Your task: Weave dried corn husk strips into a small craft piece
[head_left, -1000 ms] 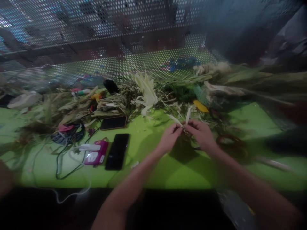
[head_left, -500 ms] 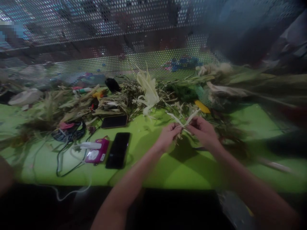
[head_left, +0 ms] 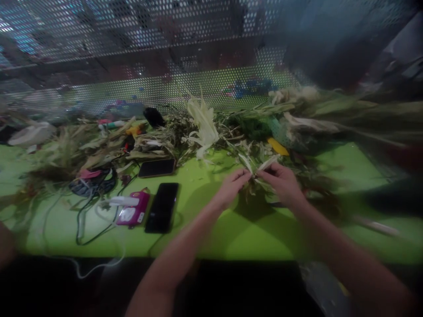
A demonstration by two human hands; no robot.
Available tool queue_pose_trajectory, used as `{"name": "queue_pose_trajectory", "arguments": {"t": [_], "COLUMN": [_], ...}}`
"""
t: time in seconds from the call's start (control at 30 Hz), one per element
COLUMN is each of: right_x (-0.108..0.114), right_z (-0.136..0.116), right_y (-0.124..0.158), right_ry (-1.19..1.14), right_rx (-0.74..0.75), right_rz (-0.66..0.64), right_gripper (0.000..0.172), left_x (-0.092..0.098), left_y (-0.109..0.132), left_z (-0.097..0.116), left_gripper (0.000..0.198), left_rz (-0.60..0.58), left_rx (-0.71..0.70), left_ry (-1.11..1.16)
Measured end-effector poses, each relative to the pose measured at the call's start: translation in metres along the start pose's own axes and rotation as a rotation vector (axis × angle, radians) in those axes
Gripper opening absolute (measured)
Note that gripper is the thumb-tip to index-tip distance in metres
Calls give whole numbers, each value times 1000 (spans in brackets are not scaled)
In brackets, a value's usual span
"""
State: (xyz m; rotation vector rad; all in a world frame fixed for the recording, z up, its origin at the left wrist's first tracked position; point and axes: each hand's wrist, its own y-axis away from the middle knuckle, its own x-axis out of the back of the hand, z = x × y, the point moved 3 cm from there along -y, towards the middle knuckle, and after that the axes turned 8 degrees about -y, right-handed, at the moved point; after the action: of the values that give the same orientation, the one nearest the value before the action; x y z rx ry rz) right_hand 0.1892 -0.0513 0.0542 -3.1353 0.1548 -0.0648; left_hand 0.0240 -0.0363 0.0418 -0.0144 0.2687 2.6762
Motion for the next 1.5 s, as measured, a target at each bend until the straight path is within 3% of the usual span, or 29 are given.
{"name": "queue_pose_trajectory", "arguments": {"t": [0.4,0.6,0.77,1.0,1.23,1.4,1.5], "right_x": [-3,-7,-10,-5,-10,-6,-6], "right_z": [-5,0,8,-4,1,4,4], "right_y": [5,1,-1,-2,-1,-3,-2], "right_ry": [28,6,-17,68,-20,-26,-25], "right_rx": [-1,-99,-136,-41,-189,-113,-110], "right_rz": [39,-133,-223,-125,-188,-31,-2], "right_gripper": [27,37,34,19,35,35,35], "left_x": [-2,3,5,9,8,5,4], "left_y": [-7,-9,-6,-5,-5,-7,-7], "left_z": [-13,-10,-5,-9,-6,-12,-15], "left_gripper": [22,19,19,25,26,23,21], "left_rz": [-48,81,95,7,35,-21,-75], "left_rx": [-19,-60,-36,50,2,-24,-30], "left_ry": [59,69,38,20,33,-47,-98]}}
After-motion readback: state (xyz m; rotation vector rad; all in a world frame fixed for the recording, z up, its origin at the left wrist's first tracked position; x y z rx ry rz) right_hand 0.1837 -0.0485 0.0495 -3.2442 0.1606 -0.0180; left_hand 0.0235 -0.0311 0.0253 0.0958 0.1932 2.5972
